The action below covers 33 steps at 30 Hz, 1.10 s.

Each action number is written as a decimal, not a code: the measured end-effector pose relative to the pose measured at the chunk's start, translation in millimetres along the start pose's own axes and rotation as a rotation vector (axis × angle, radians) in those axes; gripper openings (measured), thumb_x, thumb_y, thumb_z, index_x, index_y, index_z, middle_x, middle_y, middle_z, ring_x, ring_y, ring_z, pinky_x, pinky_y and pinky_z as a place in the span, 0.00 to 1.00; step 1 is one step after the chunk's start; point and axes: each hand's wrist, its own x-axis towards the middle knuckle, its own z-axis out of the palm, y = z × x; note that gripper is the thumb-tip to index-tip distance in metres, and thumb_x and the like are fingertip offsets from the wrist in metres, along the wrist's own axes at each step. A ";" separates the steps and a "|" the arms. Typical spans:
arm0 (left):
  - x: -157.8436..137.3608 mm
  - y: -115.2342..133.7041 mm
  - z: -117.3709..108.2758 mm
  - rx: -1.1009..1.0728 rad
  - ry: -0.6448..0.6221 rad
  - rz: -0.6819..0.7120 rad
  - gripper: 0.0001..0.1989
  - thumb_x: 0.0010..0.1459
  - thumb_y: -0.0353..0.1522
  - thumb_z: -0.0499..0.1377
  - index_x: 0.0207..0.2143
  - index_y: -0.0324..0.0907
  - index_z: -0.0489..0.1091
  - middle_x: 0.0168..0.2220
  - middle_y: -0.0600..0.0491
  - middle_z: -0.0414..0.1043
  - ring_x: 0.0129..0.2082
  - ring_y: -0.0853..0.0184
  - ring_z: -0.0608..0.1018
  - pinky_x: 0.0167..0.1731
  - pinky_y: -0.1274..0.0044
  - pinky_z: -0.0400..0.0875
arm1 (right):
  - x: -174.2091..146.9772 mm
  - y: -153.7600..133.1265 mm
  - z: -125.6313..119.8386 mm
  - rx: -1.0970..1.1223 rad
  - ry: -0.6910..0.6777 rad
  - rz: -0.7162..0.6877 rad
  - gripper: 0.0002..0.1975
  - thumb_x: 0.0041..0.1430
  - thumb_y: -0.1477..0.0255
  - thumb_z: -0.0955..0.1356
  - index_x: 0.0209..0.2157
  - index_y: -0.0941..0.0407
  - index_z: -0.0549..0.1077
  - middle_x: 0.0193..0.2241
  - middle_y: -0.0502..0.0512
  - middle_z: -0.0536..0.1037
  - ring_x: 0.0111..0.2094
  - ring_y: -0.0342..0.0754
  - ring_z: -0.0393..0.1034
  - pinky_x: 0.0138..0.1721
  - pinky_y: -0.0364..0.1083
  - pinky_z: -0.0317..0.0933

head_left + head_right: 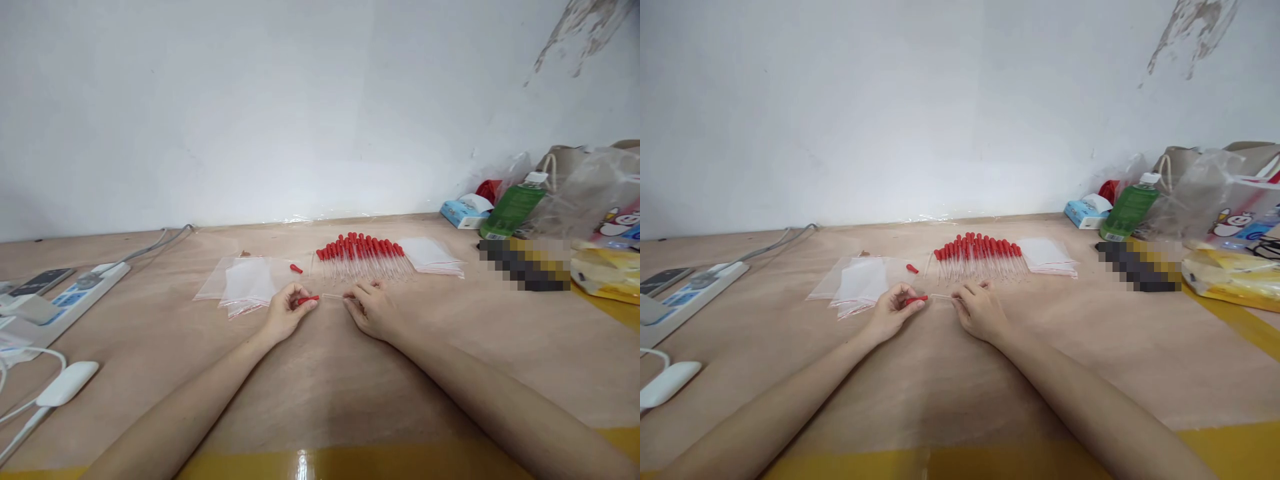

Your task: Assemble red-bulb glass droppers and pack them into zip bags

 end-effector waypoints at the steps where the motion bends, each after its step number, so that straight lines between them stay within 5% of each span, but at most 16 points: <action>1: 0.6 -0.4 0.4 0.011 0.014 0.011 0.10 0.48 0.35 0.60 0.30 0.40 0.62 0.27 0.56 0.66 0.27 0.73 0.70 0.27 0.80 0.64 | 0.0 -1.1 0.6 0.006 -0.003 -0.005 0.08 0.59 0.72 0.59 0.33 0.56 0.68 0.32 0.53 0.73 0.32 0.43 0.65 0.42 0.47 0.46; 14: 0.2 -5.8 1.1 0.097 0.028 0.045 0.13 0.50 0.37 0.59 0.36 0.40 0.67 0.32 0.51 0.72 0.31 0.68 0.74 0.32 0.76 0.69 | -0.2 -3.0 3.2 0.035 0.024 -0.062 0.07 0.58 0.73 0.60 0.33 0.56 0.68 0.31 0.51 0.74 0.30 0.43 0.65 0.42 0.48 0.46; 20: -0.7 -1.9 -1.7 0.335 -0.012 0.209 0.10 0.54 0.36 0.55 0.37 0.42 0.73 0.45 0.48 0.68 0.45 0.64 0.71 0.41 0.73 0.68 | -1.2 -0.9 2.7 0.068 -0.001 -0.127 0.08 0.59 0.73 0.59 0.33 0.57 0.68 0.30 0.52 0.73 0.30 0.42 0.65 0.41 0.47 0.47; 27: -3.0 1.1 -3.0 0.437 -0.041 0.374 0.10 0.56 0.35 0.53 0.36 0.44 0.72 0.41 0.50 0.73 0.47 0.64 0.70 0.49 0.67 0.61 | 0.1 1.3 -0.3 0.118 -0.034 -0.162 0.07 0.58 0.74 0.60 0.32 0.56 0.69 0.28 0.49 0.72 0.30 0.41 0.64 0.41 0.46 0.47; 33: -8.0 12.5 -3.5 0.586 -0.137 0.354 0.09 0.58 0.35 0.52 0.33 0.45 0.71 0.33 0.55 0.75 0.36 0.68 0.74 0.51 0.64 0.49 | 2.2 7.4 -1.6 0.128 -0.054 -0.188 0.08 0.58 0.75 0.61 0.33 0.54 0.71 0.30 0.50 0.74 0.31 0.41 0.65 0.43 0.48 0.44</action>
